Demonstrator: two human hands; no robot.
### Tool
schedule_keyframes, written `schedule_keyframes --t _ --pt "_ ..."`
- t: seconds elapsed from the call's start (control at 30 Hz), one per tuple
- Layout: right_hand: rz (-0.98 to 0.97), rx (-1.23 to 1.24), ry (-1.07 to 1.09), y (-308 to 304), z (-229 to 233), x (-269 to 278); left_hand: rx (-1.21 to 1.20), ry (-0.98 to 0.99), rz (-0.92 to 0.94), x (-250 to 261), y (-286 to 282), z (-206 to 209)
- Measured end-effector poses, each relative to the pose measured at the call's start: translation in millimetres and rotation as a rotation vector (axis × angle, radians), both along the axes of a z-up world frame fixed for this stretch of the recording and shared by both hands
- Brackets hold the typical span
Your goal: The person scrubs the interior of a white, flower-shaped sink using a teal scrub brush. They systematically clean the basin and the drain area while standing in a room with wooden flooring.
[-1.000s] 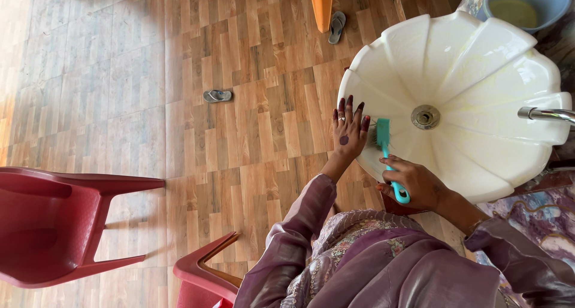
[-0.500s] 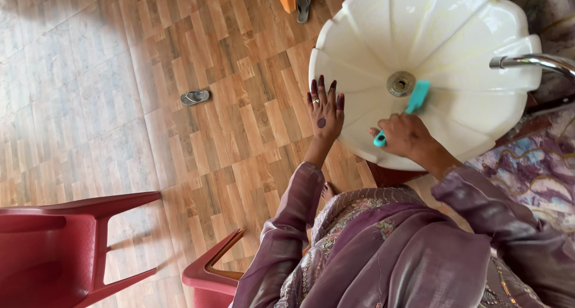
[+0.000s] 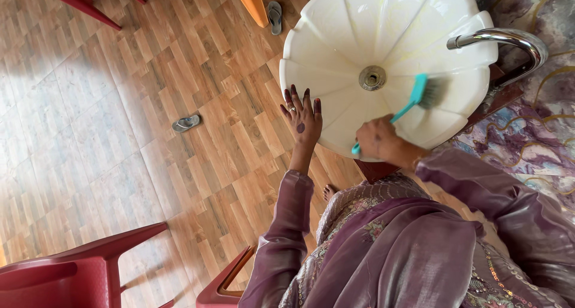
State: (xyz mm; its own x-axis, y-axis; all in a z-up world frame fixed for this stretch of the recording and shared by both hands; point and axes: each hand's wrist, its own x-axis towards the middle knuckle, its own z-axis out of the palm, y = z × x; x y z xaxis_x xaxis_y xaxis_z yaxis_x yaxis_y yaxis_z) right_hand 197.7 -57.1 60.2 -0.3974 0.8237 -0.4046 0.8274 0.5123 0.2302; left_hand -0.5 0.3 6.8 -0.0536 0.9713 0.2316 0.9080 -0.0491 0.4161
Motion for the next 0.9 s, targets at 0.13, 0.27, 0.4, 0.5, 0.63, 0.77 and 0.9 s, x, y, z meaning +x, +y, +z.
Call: schedule_keyframes --t 0.13,0.27,0.4,0.5,0.63,0.77,0.9 --pt "-0.064 -0.119 0.402 -16.2 21.9 12.0 0.001 -0.168 -0.035 30.5 -18.6 12.2" --pt "-0.067 -0.015 0.459 20.3 42.3 45.6 -0.008 -0.23 -0.148 66.6 -37.0 20.5" --pt "0.046 -0.368 0.711 -35.2 59.4 48.2 0.001 -0.267 -0.145 68.2 -34.6 20.7" --pt "0.054 -0.216 0.923 -17.8 54.2 60.7 0.057 -0.284 -0.162 66.6 -32.5 14.8" --pt "0.045 0.055 1.082 19.2 32.6 71.1 0.1 -0.205 -0.175 72.1 -38.5 11.0" --pt "0.229 -0.067 1.201 -19.2 32.8 87.2 0.097 -0.245 -0.194 71.6 -35.6 18.6" --pt "0.11 -0.064 1.096 -5.8 32.0 97.3 0.072 -0.315 -0.178 73.0 -38.8 22.4"
